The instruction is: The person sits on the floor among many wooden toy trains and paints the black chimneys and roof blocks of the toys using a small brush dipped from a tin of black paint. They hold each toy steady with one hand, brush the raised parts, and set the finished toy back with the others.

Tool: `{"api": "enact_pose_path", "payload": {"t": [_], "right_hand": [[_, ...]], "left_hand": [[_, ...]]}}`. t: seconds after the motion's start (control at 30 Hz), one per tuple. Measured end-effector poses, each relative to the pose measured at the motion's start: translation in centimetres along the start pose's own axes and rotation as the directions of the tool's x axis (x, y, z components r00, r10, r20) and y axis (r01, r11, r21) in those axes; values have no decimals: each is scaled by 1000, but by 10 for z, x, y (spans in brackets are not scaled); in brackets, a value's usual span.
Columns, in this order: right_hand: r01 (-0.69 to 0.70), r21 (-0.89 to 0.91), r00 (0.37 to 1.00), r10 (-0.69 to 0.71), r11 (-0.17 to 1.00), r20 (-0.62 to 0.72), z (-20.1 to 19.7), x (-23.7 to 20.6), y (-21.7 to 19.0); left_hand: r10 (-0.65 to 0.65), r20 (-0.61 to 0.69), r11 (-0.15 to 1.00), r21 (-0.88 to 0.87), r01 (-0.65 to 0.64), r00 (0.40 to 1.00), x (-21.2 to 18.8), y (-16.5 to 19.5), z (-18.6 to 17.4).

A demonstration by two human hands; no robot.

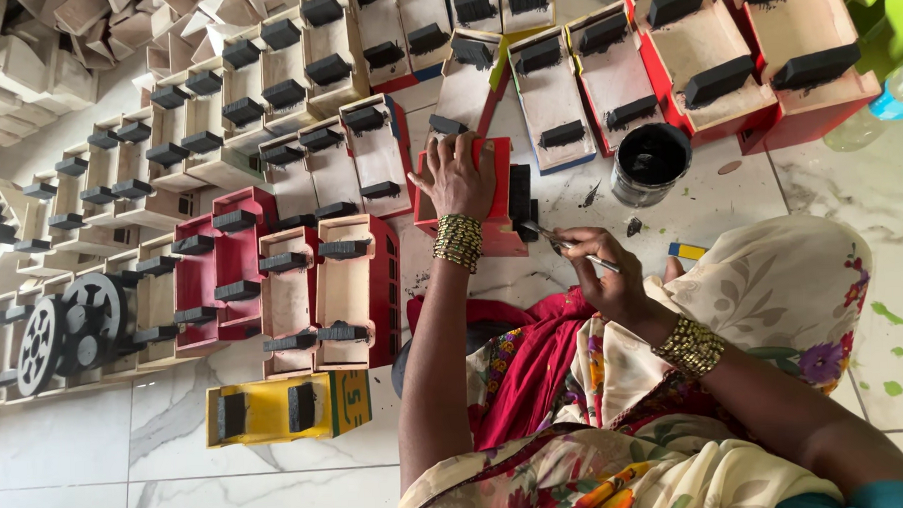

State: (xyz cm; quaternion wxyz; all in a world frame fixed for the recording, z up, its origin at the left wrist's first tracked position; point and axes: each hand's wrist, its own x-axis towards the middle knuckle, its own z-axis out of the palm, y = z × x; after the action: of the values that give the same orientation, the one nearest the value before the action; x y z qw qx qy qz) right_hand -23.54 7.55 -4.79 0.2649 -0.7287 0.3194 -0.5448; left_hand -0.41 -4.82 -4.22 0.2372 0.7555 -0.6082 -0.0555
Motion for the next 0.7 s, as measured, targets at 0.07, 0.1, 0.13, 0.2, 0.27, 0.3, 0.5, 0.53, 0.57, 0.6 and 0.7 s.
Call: {"api": "enact_pose_path", "payload": {"t": [0.07,0.1,0.13,0.2,0.27,0.3,0.5,0.53,0.57,0.6,0.7], "right_hand": [[-6,6,1000,6,1000,-14,-4,-3,-2],[-9,9,1000,9,1000,-22,-5,-4,-2],[-12,31,1000,13,999,-23,-5,-4,-2],[-17,72,999,19,997,-30,-2,-2,1],[-23,61,999,25,998,-28,7,2,4],[-27,55,999,28,998,-26,11,4,6],[19,45,999,-18,999,-28,23,-1,16],[9,41,1000,-9,999,-16,23,-4,17],[1,36,1000,0,999,-4,23,-6,19],[-5,31,1000,5,1000,7,21,-8,21],[-27,21,1000,27,999,8,11,-8,24]], "left_hand": [[-9,5,1000,-3,9,1000,0,0,1],[-6,-1,1000,-2,6,1000,0,0,1],[-4,-7,1000,0,4,1000,0,0,1],[-7,-7,1000,2,7,1000,0,1,1],[-15,-1,1000,1,15,1000,2,1,0],[-12,-2,1000,-2,12,1000,2,2,-1],[-10,-13,1000,-9,10,1000,1,1,-1],[-10,-10,1000,-5,10,1000,0,1,-1],[-10,-7,1000,-3,9,1000,0,1,-1],[-5,-9,1000,-8,5,1000,0,1,-1],[4,-15,1000,-13,-4,1000,-1,-1,-2]]}}
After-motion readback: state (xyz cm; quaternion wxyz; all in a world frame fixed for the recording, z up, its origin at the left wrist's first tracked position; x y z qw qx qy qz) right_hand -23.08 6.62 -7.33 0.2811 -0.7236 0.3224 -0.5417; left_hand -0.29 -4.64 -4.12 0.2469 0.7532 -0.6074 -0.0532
